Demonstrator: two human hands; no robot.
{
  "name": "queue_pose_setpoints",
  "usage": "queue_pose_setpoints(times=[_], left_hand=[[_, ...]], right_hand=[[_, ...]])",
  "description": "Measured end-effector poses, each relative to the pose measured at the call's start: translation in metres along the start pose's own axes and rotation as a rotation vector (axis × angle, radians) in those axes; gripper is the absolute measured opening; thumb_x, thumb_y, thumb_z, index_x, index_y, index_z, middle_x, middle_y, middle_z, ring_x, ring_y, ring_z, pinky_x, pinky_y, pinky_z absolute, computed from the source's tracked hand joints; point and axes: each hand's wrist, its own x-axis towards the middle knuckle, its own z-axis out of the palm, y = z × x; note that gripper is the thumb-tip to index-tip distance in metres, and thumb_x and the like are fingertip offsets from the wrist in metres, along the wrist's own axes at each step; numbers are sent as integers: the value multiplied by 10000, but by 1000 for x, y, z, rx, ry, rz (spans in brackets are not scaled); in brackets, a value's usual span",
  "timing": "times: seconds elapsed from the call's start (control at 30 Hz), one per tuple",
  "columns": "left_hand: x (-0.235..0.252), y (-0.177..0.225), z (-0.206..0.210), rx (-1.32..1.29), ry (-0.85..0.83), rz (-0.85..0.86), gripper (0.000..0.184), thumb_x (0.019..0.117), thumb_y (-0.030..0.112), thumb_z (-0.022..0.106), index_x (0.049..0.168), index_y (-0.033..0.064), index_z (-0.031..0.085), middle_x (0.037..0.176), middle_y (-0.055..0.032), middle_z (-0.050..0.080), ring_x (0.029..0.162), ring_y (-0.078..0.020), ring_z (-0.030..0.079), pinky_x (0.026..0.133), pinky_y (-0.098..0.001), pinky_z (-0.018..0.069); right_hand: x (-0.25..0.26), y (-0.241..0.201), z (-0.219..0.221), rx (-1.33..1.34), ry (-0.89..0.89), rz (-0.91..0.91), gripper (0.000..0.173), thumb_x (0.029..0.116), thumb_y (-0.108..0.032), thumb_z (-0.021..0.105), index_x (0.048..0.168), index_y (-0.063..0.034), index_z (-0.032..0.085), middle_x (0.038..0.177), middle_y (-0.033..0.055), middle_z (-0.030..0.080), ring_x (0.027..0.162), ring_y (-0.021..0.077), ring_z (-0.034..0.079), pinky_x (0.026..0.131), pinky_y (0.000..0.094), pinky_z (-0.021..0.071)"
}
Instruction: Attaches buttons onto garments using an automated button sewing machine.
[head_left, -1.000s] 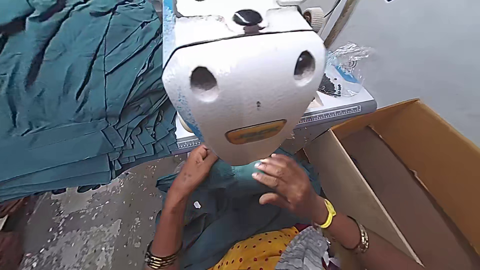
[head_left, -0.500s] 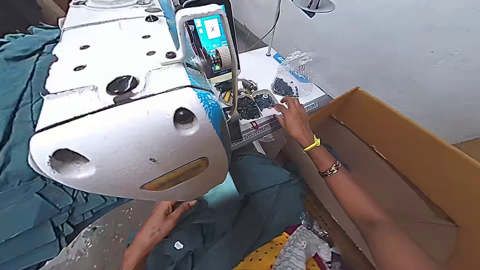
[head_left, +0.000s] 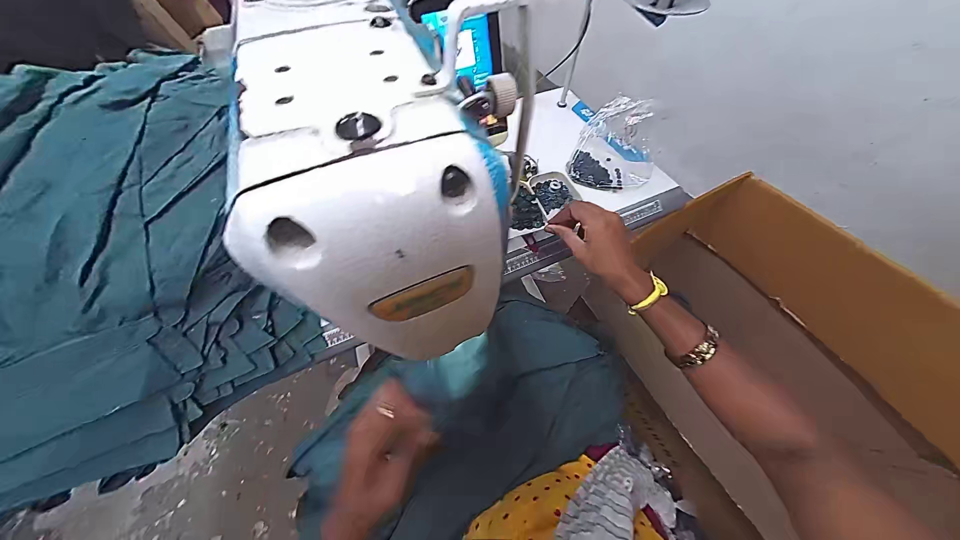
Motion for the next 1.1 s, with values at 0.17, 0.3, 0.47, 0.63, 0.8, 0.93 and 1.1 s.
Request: queue_pose_setpoints(times=[0.17, 0.3, 0.47, 0.63, 0.8, 0.93, 1.1], left_hand=[[-12, 43, 83, 152, -474, 154, 153, 996, 263, 629, 951, 185, 753, 758, -16, 688, 742, -202, 670, 647, -373, 556], [-24, 0, 104, 342, -410, -42, 187, 991, 258, 619, 940, 130, 745, 736, -50, 685, 708, -255, 696, 604, -432, 578], [-21, 5, 94, 298, -320, -71, 200, 1005, 276, 598, 966, 151, 750, 832, -27, 718, 823, -230, 696, 695, -401, 582], [-2, 9, 68, 143, -280, -13, 228, 1035, 263, 563, 974, 112, 722, 993, -34, 715, 1120, -199, 619, 997, -338, 480], [5, 22, 76, -182, -384, -132, 211, 1040, 165, 554, 1013, -4, 677, 795, -91, 661, 704, -89, 614, 678, -208, 516], [-9, 22, 68, 66, -160, -409, 235, 1016, 163, 564, 1086, -16, 700, 893, -100, 721, 776, -148, 693, 727, -333, 581], [42, -7, 13, 280, 449, -514, 397, 1005, 173, 550, 1271, -117, 500, 1004, -116, 633, 892, -58, 606, 822, -255, 516]], right_hand=[[-15, -86, 13, 108, 81, -484, 195, 934, -181, 689, 813, -30, 704, 747, 98, 683, 686, 215, 682, 582, 347, 559], [-25, -119, 31, 11, 76, -811, 222, 996, -87, 566, 805, -77, 678, 691, 57, 667, 666, 209, 651, 576, 315, 485], [-19, -117, 34, -11, 79, -789, 216, 967, -89, 588, 791, -104, 711, 735, 34, 708, 706, 185, 672, 592, 301, 483], [-16, -116, 38, 9, 71, -800, 211, 943, -77, 605, 758, -107, 702, 702, 33, 701, 704, 199, 676, 578, 320, 464], [-20, -111, 39, 232, 8, -561, 120, 888, -145, 690, 791, -88, 732, 736, 47, 696, 739, 171, 675, 643, 300, 518], [-34, -107, 46, 475, -54, -271, 176, 903, -191, 730, 820, -42, 690, 769, 71, 678, 718, 119, 649, 654, 245, 528], [-37, -114, 52, 122, 167, -579, 106, 951, -120, 663, 897, -55, 728, 832, 91, 740, 747, 209, 705, 633, 286, 548]])
